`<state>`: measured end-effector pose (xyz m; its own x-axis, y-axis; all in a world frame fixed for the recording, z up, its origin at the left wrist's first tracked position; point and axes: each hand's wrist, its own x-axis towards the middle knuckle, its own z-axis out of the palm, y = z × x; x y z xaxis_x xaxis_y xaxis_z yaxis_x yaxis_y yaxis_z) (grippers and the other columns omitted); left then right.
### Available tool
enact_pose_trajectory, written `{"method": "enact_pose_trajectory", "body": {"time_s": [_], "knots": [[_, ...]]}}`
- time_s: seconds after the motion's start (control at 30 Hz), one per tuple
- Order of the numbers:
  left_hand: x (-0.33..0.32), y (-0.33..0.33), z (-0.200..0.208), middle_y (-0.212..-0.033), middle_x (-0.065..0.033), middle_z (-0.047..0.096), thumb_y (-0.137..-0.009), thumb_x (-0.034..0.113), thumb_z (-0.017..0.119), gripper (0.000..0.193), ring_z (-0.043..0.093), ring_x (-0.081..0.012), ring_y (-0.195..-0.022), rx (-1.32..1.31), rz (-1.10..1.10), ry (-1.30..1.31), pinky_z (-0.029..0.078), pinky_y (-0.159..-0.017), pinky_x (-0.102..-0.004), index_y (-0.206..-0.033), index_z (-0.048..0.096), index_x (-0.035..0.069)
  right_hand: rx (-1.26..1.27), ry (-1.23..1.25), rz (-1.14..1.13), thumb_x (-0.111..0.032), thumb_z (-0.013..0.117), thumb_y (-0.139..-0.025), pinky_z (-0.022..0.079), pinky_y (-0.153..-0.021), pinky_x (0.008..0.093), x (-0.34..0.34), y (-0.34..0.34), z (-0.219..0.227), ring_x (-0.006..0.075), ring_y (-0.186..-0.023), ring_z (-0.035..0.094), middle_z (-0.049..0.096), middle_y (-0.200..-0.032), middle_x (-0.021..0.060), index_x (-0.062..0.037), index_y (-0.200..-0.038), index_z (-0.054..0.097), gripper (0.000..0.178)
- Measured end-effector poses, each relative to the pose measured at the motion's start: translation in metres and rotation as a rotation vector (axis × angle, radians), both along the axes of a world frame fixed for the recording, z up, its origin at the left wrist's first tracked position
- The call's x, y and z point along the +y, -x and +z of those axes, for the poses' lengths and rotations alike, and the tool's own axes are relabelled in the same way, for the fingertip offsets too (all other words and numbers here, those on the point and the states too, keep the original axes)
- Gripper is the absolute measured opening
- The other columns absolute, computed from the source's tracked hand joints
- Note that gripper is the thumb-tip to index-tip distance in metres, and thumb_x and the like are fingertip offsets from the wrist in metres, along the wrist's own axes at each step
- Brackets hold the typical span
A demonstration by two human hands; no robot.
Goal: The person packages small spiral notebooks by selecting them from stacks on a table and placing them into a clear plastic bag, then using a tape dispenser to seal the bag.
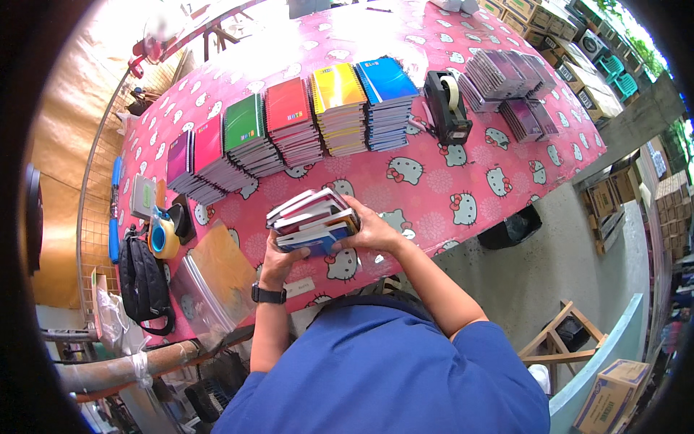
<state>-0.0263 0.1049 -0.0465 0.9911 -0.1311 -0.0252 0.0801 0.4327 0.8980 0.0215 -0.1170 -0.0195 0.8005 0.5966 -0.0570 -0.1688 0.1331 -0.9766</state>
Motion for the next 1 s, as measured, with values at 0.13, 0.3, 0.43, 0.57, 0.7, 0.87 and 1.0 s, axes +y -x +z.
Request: {"method": "enact_pose_trajectory", "body": {"time_s": [0.13, 0.3, 0.43, 0.57, 0.7, 0.87, 1.0], "knots": [[-0.007, -0.011, -0.020, -0.124, -0.0085, 0.049, -0.059, -0.004, 0.071, 0.082, 0.049, -0.0203, -0.113, -0.127, 0.004, -0.286, 0.041, -0.096, -0.0340, -0.131, 0.035, 0.008, -0.445, 0.288, -0.038, -0.008, 0.076, -0.052, 0.027, -0.107, 0.0370, 0.003, -0.009, -0.042, 0.0271, -0.129, 0.033, 0.034, -0.139, 0.0148, -0.0070, -0.139, 0.024, 0.101], [-0.027, -0.020, -0.011, -0.120, -0.0074, 0.047, -0.056, -0.009, 0.065, 0.086, 0.049, -0.0204, -0.111, -0.067, 0.032, -0.240, 0.042, -0.095, -0.0323, -0.133, 0.030, 0.010, -0.264, -0.057, -0.136, -0.009, 0.076, -0.054, 0.026, -0.107, 0.0360, 0.025, -0.011, -0.047, 0.0260, -0.130, 0.034, 0.037, -0.138, 0.0139, -0.0062, -0.139, 0.025, 0.099], [-0.017, -0.022, -0.024, -0.119, -0.0089, 0.046, -0.056, -0.009, 0.063, 0.085, 0.048, -0.0208, -0.112, -0.055, 0.072, -0.093, 0.042, -0.094, -0.0330, -0.131, 0.028, 0.010, -0.111, -0.141, -0.159, -0.012, 0.079, -0.056, 0.031, -0.103, 0.0336, 0.032, -0.008, -0.048, 0.0215, -0.121, 0.042, 0.045, -0.129, 0.0093, -0.0067, -0.134, 0.031, 0.092], [-0.020, -0.019, -0.022, -0.113, -0.0082, 0.047, -0.056, -0.007, 0.064, 0.081, 0.049, -0.0207, -0.107, -0.215, 0.097, -0.400, 0.043, -0.092, -0.0338, -0.127, 0.029, 0.009, -0.220, -0.096, -0.222, -0.008, 0.079, -0.056, 0.038, -0.095, 0.0322, 0.034, -0.003, -0.048, 0.0180, -0.110, 0.048, 0.049, -0.114, 0.0068, -0.0064, -0.124, 0.035, 0.081], [-0.017, -0.015, -0.029, -0.111, -0.0076, 0.048, -0.057, -0.009, 0.063, 0.078, 0.050, -0.0201, -0.106, -0.153, 0.109, -0.300, 0.044, -0.092, -0.0344, -0.125, 0.028, 0.008, -0.181, -0.038, -0.177, -0.010, 0.078, -0.056, 0.037, -0.095, 0.0324, 0.032, -0.005, -0.059, 0.0183, -0.111, 0.047, 0.049, -0.115, 0.0079, -0.0050, -0.126, 0.035, 0.082], [-0.019, -0.010, -0.035, -0.109, -0.0081, 0.049, -0.061, -0.008, 0.066, 0.077, 0.053, -0.0187, -0.100, -0.136, 0.075, -0.368, 0.046, -0.089, -0.0327, -0.125, 0.027, 0.007, -0.295, 0.097, -0.177, -0.005, 0.076, -0.055, 0.040, -0.091, 0.0320, 0.033, -0.002, -0.068, 0.0195, -0.106, 0.051, 0.051, -0.112, 0.0096, -0.0045, -0.125, 0.033, 0.081], [-0.019, -0.011, -0.046, -0.111, -0.0088, 0.051, -0.065, -0.001, 0.075, 0.073, 0.055, -0.0176, -0.098, -0.139, 0.108, -0.390, 0.046, -0.088, -0.0307, -0.123, 0.031, 0.006, -0.347, 0.172, -0.194, -0.007, 0.077, -0.055, 0.041, -0.091, 0.0325, 0.031, -0.007, -0.071, 0.0208, -0.105, 0.052, 0.052, -0.113, 0.0111, -0.0041, -0.123, 0.036, 0.080]]}}
